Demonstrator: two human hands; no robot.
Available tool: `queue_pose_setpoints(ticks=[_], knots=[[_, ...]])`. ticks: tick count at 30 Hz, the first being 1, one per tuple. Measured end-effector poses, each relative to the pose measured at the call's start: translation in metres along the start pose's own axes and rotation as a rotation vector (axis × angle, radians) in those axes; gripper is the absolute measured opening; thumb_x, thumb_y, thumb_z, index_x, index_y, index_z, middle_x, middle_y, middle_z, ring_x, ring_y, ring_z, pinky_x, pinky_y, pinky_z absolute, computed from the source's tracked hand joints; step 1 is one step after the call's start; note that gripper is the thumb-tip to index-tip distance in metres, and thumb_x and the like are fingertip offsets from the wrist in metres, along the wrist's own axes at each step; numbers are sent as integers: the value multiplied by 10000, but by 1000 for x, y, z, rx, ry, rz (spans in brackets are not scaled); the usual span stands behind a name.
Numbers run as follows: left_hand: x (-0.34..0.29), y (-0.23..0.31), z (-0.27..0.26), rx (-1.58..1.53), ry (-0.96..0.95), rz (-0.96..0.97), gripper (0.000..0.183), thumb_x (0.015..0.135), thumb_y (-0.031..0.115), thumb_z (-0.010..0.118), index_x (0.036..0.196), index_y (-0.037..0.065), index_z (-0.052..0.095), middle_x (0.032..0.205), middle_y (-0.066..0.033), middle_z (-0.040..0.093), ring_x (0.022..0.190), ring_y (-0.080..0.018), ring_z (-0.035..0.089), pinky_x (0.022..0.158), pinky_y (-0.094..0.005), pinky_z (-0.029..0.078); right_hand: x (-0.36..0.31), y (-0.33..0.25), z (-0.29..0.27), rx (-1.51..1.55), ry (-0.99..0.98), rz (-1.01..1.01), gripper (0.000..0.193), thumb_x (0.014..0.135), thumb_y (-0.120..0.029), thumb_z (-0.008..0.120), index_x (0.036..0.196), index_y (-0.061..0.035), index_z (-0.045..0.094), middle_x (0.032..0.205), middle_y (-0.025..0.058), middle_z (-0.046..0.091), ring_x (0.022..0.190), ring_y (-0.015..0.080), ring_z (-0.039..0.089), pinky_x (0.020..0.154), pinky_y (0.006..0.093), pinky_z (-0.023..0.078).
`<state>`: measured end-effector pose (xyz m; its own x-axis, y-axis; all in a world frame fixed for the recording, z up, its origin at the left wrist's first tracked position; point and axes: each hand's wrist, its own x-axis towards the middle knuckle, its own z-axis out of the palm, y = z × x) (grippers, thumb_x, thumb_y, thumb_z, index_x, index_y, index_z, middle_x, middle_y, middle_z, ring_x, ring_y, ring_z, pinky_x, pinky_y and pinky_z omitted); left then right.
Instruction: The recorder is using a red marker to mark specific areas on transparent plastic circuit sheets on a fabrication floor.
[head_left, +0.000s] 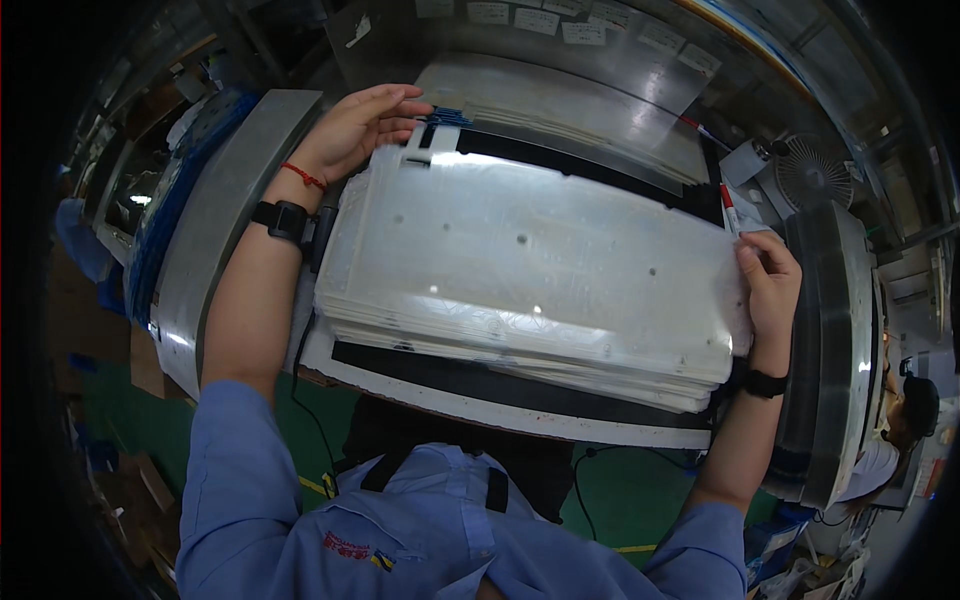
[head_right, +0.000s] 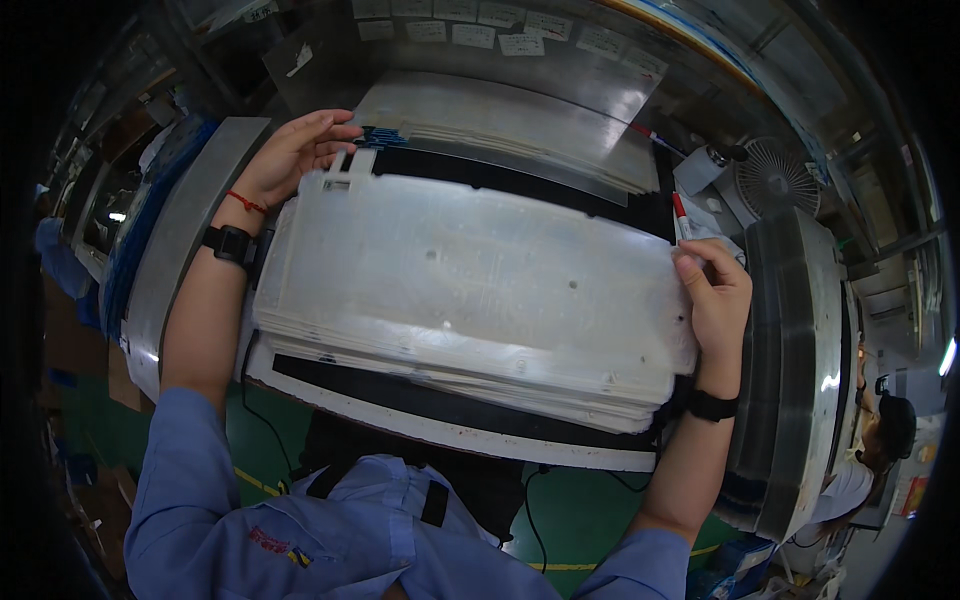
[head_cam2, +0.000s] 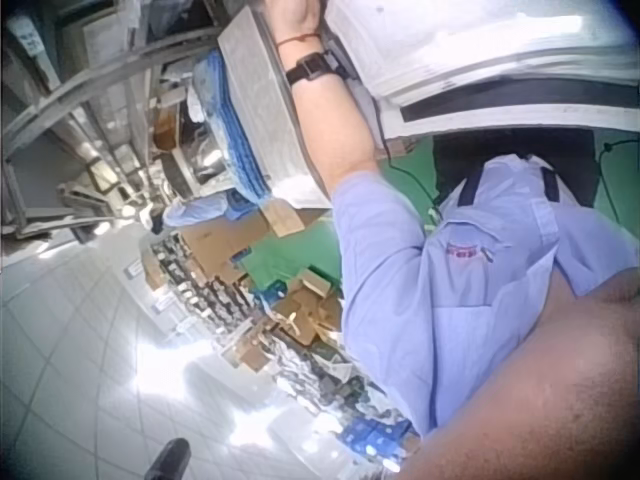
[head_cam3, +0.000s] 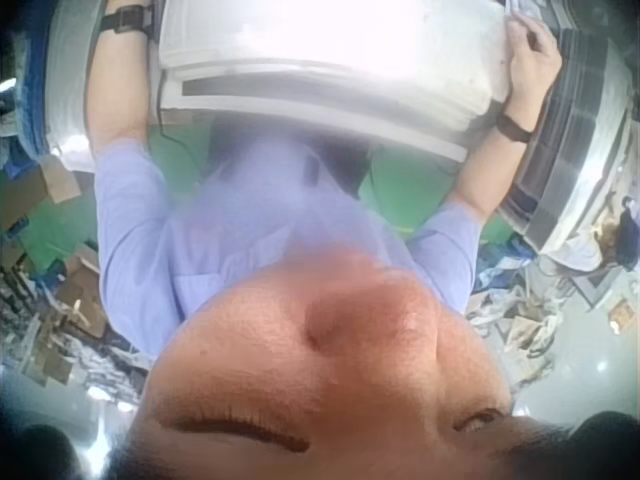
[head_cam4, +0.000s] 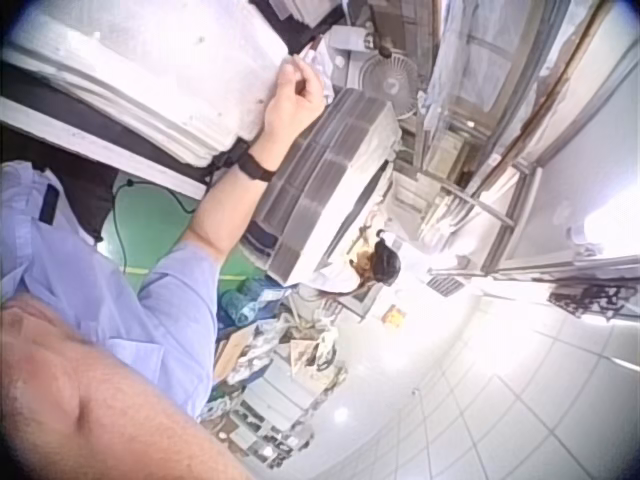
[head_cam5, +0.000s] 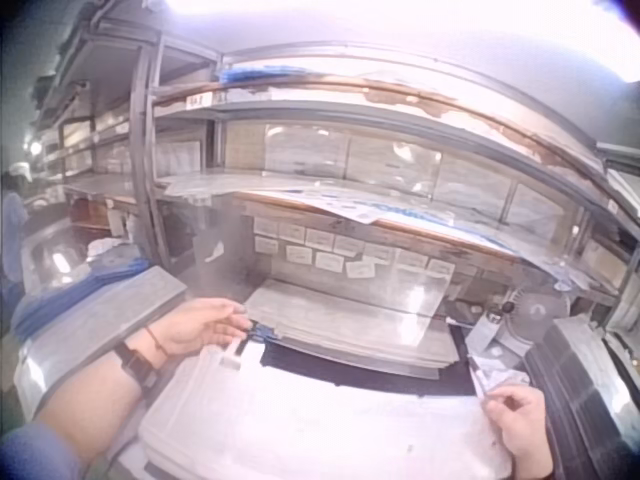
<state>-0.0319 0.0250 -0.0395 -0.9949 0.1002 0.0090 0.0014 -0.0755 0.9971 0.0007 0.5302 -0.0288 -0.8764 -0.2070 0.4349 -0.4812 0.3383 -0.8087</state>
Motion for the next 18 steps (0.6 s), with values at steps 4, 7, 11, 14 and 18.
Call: queue_pose_setpoints(ticks=[4,7,11,14,18], knots=[[-1,1,1,-50,-74,5,357,989,253,447,1218,-13,512,1051,-115,631,937,-136,625,806,-222,526,0,1,-1,-28,45,20,146,847,-45,653,976,24,652,893,43,623,844,112,561,771,224,419],[-1,2,-2,-47,-78,4,345,992,245,438,1207,-12,520,1005,-103,639,925,-135,629,800,-218,527,0,8,-5,-71,57,23,148,853,-42,646,985,24,654,902,42,632,845,111,566,773,224,425],[-1,1,-3,-54,-62,26,332,990,241,444,1192,-8,530,977,-95,642,908,-139,637,792,-221,532,0,5,-1,-45,84,69,152,860,-46,637,992,29,652,908,44,640,840,110,569,772,223,427],[-2,2,-1,-50,-59,14,320,988,234,448,1183,-5,534,976,-93,642,902,-140,641,784,-220,536,0,0,3,-96,78,107,150,872,-65,628,987,29,649,909,46,641,841,109,569,773,224,427],[-1,3,-2,-50,-63,16,317,990,234,444,1179,-3,535,978,-93,642,897,-139,641,777,-218,539,0,1,0,-129,40,106,158,887,-99,619,980,26,648,900,44,637,840,109,564,777,224,423]])
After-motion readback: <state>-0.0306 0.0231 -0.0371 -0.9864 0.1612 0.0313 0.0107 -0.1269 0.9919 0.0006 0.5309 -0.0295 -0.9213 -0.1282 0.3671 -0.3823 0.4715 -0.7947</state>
